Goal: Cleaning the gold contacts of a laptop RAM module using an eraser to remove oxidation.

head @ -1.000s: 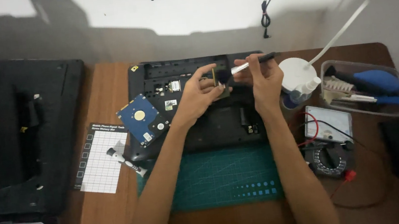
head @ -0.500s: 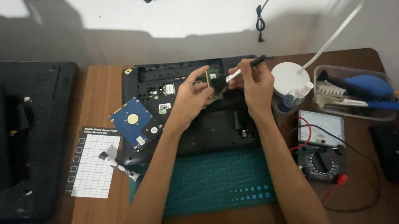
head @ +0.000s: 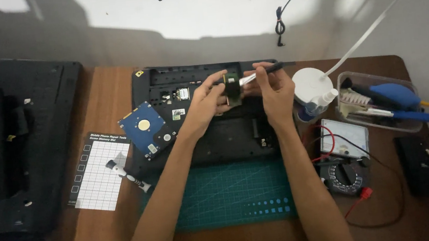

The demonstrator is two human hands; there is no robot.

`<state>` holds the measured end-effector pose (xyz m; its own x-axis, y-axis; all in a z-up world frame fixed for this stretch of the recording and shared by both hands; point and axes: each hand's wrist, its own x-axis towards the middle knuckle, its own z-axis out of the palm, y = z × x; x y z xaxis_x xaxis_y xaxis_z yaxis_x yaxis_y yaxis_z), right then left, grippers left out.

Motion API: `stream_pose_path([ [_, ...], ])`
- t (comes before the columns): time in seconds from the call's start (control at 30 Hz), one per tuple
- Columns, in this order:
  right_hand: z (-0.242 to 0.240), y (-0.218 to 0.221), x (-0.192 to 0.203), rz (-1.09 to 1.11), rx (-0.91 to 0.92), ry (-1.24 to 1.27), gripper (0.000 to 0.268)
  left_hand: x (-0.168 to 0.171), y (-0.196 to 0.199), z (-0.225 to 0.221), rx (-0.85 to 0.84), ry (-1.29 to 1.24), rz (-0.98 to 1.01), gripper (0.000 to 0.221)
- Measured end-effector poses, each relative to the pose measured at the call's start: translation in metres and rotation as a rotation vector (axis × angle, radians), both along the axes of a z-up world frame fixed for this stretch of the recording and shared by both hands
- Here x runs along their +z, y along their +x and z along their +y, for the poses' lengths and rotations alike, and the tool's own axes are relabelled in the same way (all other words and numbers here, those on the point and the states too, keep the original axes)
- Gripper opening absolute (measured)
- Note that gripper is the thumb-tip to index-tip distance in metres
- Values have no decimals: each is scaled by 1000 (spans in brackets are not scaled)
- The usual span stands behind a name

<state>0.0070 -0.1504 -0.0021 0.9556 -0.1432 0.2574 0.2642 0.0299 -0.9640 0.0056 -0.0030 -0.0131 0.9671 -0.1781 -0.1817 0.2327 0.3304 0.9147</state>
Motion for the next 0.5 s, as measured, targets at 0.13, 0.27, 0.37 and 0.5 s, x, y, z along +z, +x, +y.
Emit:
stream_pose_path([
  [0.13,-6,3,-9,36,76,-114,17,-13,3,2,11,38,-8,34],
  [0.27,0,-2,4,-12,22,-86,17,-23,7,1,2,26,-17,35],
  [0.37,-2,0,-3,-1,35,-74,16,-20,6,0,-9,74,-9,35],
  [0.5,-3,3,-3,-78,-9,-79,19,19,-10,3,-13,21,-7,36],
])
